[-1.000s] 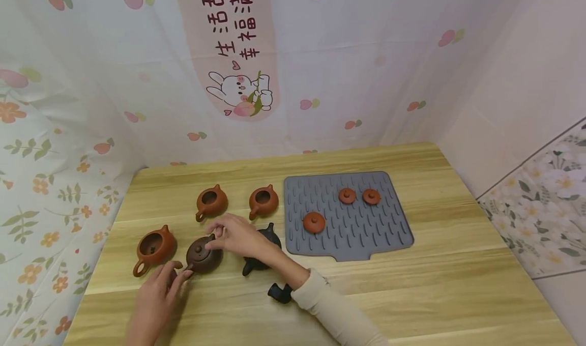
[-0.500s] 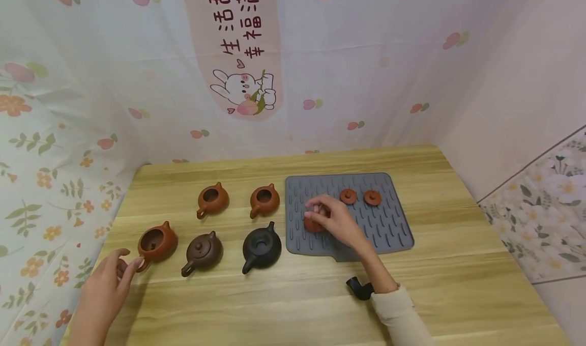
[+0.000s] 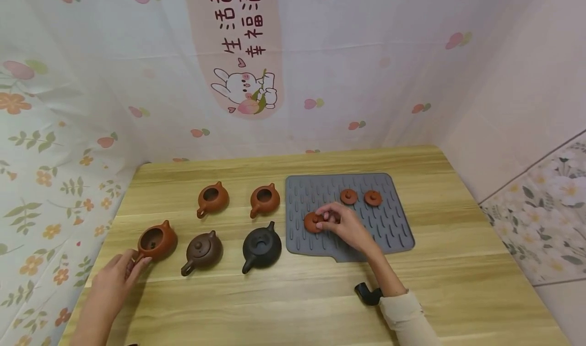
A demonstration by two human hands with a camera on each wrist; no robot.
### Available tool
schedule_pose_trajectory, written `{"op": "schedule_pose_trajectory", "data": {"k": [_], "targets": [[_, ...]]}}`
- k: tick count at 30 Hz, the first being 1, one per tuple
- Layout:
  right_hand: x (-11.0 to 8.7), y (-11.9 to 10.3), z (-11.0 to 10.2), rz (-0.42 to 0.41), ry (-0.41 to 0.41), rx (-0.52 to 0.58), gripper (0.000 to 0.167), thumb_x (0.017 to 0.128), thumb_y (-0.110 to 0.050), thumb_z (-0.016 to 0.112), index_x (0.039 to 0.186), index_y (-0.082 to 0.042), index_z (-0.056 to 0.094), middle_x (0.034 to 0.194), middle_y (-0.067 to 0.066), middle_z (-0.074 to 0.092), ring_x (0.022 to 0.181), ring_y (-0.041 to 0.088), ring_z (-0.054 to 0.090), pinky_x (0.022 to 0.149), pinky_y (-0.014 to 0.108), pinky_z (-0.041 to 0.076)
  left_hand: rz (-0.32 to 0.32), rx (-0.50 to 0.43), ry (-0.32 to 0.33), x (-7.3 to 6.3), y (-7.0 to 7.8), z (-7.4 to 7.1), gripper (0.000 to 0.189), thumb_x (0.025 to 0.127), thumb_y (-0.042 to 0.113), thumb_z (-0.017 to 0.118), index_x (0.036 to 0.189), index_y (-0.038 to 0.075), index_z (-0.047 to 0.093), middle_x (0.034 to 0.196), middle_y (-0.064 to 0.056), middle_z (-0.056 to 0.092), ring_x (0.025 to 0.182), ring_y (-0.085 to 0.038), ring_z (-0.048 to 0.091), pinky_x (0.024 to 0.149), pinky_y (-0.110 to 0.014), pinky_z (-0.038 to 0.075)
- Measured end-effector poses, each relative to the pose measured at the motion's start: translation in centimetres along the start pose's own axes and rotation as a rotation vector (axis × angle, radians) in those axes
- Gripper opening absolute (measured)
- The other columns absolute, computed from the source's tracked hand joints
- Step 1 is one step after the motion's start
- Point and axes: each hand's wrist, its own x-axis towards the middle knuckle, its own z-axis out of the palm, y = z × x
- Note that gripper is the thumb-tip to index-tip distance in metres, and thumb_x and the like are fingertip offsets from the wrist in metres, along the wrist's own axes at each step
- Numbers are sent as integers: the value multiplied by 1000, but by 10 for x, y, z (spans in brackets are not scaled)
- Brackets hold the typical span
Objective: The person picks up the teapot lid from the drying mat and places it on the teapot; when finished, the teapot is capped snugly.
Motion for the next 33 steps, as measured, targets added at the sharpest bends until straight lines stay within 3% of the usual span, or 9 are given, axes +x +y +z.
{"op": "schedule_pose_trajectory", "data": {"k": [2, 5, 9, 13, 16, 20, 24, 29, 33], "targets": [[1, 1, 1, 0, -6, 4, 26, 100, -8, 81, 124, -3, 73, 101, 9, 61, 79, 13, 54, 75, 27, 48, 5, 0, -8, -2, -6, 3, 29, 109, 30, 72, 95, 8, 59, 73, -5, 51, 56, -21, 50, 48, -51, 42], [3, 3, 1, 2, -19, 25, 26, 100, -8, 81, 124, -2, 74, 103, 11, 62, 84, 13, 55, 77, 27, 49, 13, -1, -11, -5, -17, 10, 27, 110, 29, 71, 94, 10, 60, 73, -5, 51, 55, -22, 51, 47, -49, 42], [4, 6, 2, 3, -27, 54, 26, 100, -5, 80, 124, 2, 73, 107, 15, 64, 90, 14, 55, 77, 26, 49, 18, 18, -13, -6, -24, 15, 25, 109, 27, 72, 93, 14, 58, 72, 0, 49, 56, -15, 48, 47, -43, 40], [6, 6, 5, 5, -17, 53, 25, 99, -4, 81, 122, 2, 73, 110, 16, 62, 91, 14, 52, 77, 25, 48, 16, 13, -7, 0, 3, -1, 22, 106, 14, 75, 91, 8, 60, 71, -4, 50, 56, -22, 52, 49, -49, 43], [7, 4, 7, 20, -8, 36, 24, 98, -4, 81, 120, 2, 72, 108, 15, 60, 90, 15, 51, 77, 26, 47, 25, 6, 1, -2, -6, 6, 21, 103, 11, 77, 91, 8, 61, 71, -6, 52, 58, -28, 56, 50, -52, 45], [9, 2, 9, 67, 3, 21, 22, 99, -5, 81, 118, 2, 72, 106, 13, 61, 89, 15, 52, 76, 26, 48, 35, 11, 10, -10, -40, 28, 21, 107, 21, 75, 93, 15, 61, 72, -3, 54, 59, -23, 56, 50, -47, 43], [10, 1, 10, 106, 15, 6, 20, 100, -6, 81, 117, 1, 73, 104, 11, 61, 89, 17, 53, 77, 27, 48, 24, 2, 15, -8, -31, 23, 29, 112, 32, 67, 91, 14, 60, 71, -2, 53, 57, -23, 53, 50, -46, 42], [10, 1, 11, 129, 29, -5, 18, 99, -5, 82, 114, 1, 74, 100, 8, 59, 87, 17, 53, 77, 27, 47, 15, -5, 12, -4, -15, 12, 32, 114, 34, 64, 91, 11, 61, 70, -3, 52, 56, -23, 53, 49, -48, 42], [10, 1, 11, 123, 31, 7, 18, 98, -6, 82, 113, 2, 74, 99, 8, 58, 85, 16, 53, 76, 27, 47, 10, -1, -4, -4, -15, 11, 31, 113, 32, 66, 92, 10, 62, 69, -4, 52, 55, -23, 52, 49, -48, 41]]}}
